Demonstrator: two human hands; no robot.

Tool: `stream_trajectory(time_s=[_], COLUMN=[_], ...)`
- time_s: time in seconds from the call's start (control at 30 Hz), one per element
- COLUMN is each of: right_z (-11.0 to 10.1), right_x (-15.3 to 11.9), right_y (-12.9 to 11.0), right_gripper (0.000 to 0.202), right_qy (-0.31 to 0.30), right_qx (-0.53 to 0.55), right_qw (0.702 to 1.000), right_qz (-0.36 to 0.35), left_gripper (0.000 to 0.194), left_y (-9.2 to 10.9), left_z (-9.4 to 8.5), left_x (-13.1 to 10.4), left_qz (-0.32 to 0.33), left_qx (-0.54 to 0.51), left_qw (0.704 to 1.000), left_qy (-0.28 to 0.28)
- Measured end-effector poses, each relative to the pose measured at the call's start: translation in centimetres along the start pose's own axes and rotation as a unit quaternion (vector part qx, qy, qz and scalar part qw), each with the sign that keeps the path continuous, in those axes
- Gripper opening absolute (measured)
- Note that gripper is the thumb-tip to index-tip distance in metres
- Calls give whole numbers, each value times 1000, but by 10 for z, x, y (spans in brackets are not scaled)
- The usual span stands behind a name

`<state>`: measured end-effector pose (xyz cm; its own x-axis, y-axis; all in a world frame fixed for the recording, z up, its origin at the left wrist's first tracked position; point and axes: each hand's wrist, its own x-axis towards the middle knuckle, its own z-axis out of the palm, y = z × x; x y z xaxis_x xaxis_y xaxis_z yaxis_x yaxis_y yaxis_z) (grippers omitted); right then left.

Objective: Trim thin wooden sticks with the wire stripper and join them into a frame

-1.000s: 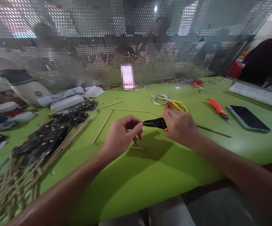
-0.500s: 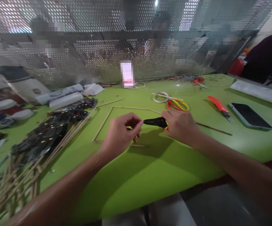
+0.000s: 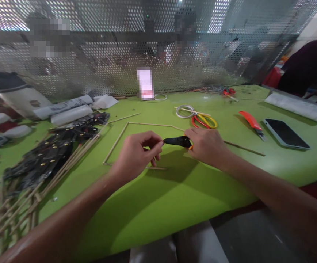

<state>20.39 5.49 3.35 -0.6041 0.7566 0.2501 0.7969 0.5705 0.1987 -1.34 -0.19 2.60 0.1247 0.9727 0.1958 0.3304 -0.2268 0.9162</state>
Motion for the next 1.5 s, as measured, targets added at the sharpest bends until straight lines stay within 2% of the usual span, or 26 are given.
stream_trajectory(time_s=[0.2, 0.5, 0.83, 1.1, 1.2, 1.27, 1.37, 1.43, 1.5], right_z=[2, -1, 2, -4, -4, -2, 2, 7, 11], right_x=[1, 0, 0, 0, 3, 2, -11, -26, -42], right_y=[2, 1, 3, 1, -1, 0, 7, 14, 20], right_gripper=[22, 24, 20, 20, 25, 38, 50, 59, 65], right_qy=[24, 13, 44, 29, -15, -67, -125, -121, -94], right_qx=[-5, -1, -19, -33, -46, -51, -60, -71, -82], right_qw=[1000, 1000, 999, 999, 999, 996, 988, 986, 985], right_qz=[-2, 6, 1, 8, 13, -10, -69, -90, -117], left_gripper=[15, 13, 14, 16, 19, 21, 19, 18, 17], left_y=[-1, 2, 7, 6, 2, 1, 2, 2, 0], left_z=[2, 3, 5, 4, -1, -7, -18, -23, -24], left_x=[0, -3, -3, -1, 1, 2, 4, 5, 6], left_qz=[-2, -4, -15, -52, -22, 7, 59, 99, 128], left_qx=[-34, -5, -33, -85, -8, 100, 254, 299, 298], left_qw=[999, 1000, 999, 995, 1000, 995, 951, 916, 902], left_qy=[-6, 14, 19, 8, 6, -29, -168, -247, -284])
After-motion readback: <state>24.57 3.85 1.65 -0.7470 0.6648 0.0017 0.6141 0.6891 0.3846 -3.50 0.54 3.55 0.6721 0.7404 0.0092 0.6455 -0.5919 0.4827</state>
